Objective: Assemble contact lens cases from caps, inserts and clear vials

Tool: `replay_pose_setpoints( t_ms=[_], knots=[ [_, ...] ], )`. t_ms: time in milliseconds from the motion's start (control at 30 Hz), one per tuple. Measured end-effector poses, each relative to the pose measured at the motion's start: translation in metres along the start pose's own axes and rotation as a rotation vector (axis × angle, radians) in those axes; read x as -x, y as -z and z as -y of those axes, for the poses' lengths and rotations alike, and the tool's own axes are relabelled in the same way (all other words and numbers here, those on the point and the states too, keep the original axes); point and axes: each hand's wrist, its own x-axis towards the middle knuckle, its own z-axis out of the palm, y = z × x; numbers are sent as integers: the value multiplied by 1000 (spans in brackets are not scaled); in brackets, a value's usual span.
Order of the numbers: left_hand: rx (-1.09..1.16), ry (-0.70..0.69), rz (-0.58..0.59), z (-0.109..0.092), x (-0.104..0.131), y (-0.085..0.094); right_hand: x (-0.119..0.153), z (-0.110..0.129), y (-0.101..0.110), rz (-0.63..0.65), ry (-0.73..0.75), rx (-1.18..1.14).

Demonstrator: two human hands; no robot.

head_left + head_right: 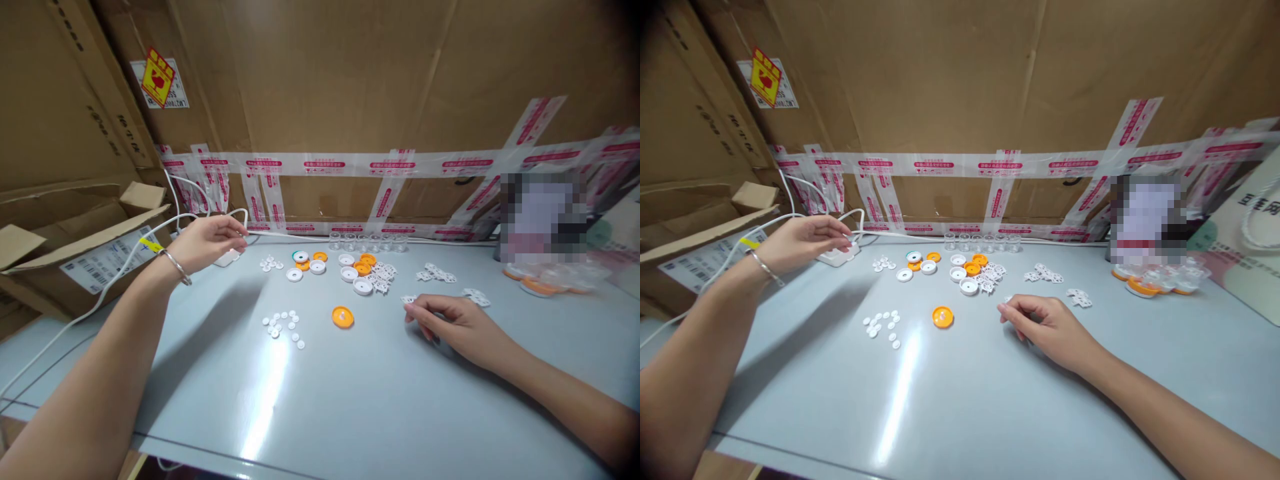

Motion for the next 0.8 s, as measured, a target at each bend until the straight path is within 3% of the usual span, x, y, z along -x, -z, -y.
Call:
replay_pose_setpoints(
  t_ms=[133,533,800],
  knots=[
    [59,-25,-123,-11,7,6,1,0,0,0,1,4],
    [-216,-2,24,7,1,14,-3,-5,-2,-8,9,41],
    [-275,-39,-23,6,2,12,-3,-5,-2,2,13,58]
  ],
)
